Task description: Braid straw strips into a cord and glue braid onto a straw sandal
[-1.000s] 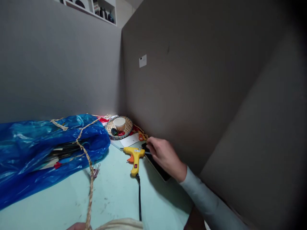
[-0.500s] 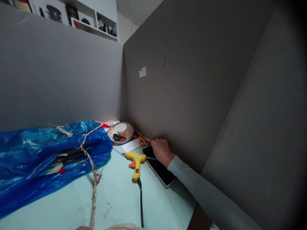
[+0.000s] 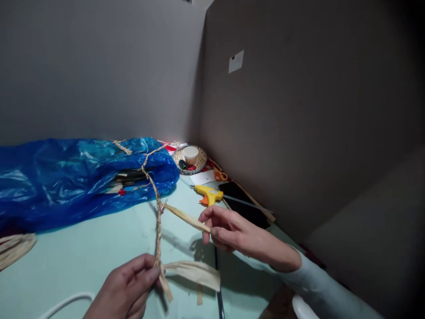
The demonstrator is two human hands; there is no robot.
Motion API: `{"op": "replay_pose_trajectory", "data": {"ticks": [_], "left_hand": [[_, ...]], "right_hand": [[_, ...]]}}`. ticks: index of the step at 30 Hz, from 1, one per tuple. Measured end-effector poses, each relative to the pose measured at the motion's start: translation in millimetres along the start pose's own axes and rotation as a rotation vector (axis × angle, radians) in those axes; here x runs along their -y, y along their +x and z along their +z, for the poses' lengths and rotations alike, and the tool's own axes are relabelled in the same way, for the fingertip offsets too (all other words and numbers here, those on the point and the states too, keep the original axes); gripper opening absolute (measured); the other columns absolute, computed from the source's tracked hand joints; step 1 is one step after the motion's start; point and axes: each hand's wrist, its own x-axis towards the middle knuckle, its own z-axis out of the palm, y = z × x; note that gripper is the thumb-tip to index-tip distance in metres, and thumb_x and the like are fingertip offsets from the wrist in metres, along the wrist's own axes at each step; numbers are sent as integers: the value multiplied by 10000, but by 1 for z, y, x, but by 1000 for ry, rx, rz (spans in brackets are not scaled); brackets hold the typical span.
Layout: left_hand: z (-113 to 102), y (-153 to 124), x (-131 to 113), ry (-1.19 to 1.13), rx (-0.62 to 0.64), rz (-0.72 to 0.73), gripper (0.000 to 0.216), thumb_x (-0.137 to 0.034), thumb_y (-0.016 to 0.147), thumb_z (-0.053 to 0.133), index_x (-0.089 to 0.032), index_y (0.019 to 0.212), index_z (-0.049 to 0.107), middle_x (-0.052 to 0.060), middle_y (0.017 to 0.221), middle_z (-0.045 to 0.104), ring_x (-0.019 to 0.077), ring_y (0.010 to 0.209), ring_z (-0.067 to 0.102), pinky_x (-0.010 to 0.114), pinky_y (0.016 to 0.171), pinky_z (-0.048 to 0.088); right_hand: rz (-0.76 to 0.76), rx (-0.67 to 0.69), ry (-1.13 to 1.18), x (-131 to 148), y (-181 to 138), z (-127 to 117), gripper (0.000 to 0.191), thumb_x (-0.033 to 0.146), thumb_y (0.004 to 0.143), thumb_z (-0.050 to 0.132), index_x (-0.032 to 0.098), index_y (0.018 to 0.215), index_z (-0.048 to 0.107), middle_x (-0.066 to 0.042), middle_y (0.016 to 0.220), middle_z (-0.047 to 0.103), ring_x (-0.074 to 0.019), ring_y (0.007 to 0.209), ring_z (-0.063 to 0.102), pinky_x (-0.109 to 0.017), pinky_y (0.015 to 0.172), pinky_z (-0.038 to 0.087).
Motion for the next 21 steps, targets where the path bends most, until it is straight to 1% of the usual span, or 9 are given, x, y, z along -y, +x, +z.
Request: {"op": "replay_pose_trajectory", "data": {"ticks": [2,4,7,11,14,16,17,19,21], "left_hand": [[0,-4,-2,11,3,-24,410,-554,647,804,-187,716,637,-155,437,208,6,380,54,157,345,70],[1,-6,-4,32,17,-18,392,-544,687,779,-186,739,627,-145,459,252,15,384,85,165,345,95],[3,-7,-8,61,36,-22,357,-513,735,750,-185,751,609,-135,481,278,27,401,103,175,355,121],[6,-10,-11,56,20,-13,315,-473,788,713,-177,772,610,-138,501,250,29,422,89,177,378,84],[5,-12,-12,51,31,-23,313,-469,777,726,-183,779,598,-142,492,260,27,412,88,184,376,84],[4,-12,-12,76,31,-23,308,-463,774,729,-189,786,588,-138,486,282,31,405,108,191,376,108],[4,-13,-12,93,23,-17,302,-461,782,720,-189,798,591,-133,491,296,34,409,119,193,381,120],[6,-14,-13,116,1,-14,293,-455,795,703,-181,805,601,-123,503,309,40,422,134,196,395,131],[8,-16,-15,112,-15,-23,305,-461,786,708,-172,822,616,-119,515,305,46,439,131,201,406,125]], "right_hand": [[-29,-5,-57,0,-5,10,178,359,979,484,191,982,544,8,822,580,-103,653,441,-219,610,368],[-36,-42,-145,3,-9,18,322,431,1011,423,184,880,582,27,722,537,-109,680,459,-224,667,373],[52,-30,-118,3,-12,26,421,477,1018,383,173,861,628,32,648,530,-100,619,461,-217,631,373],[137,77,49,-3,-14,32,405,456,1005,421,144,900,656,12,677,546,-95,582,474,-206,568,389],[121,119,74,-1,-16,35,330,398,1020,399,156,972,618,8,735,578,-93,572,479,-209,566,407],[88,94,-13,4,-17,38,262,369,1026,396,183,1045,580,6,809,637,-95,614,496,-214,622,413],[75,72,-77,6,-17,39,249,367,1029,393,196,1030,574,11,817,648,-98,648,510,-215,658,411],[63,29,-210,7,-17,43,295,381,1034,376,207,886,563,35,719,608,-102,664,512,-212,676,393],[61,1,-331,3,-16,48,390,384,1037,347,201,726,496,49,606,501,-95,591,468,-219,612,355]]}}
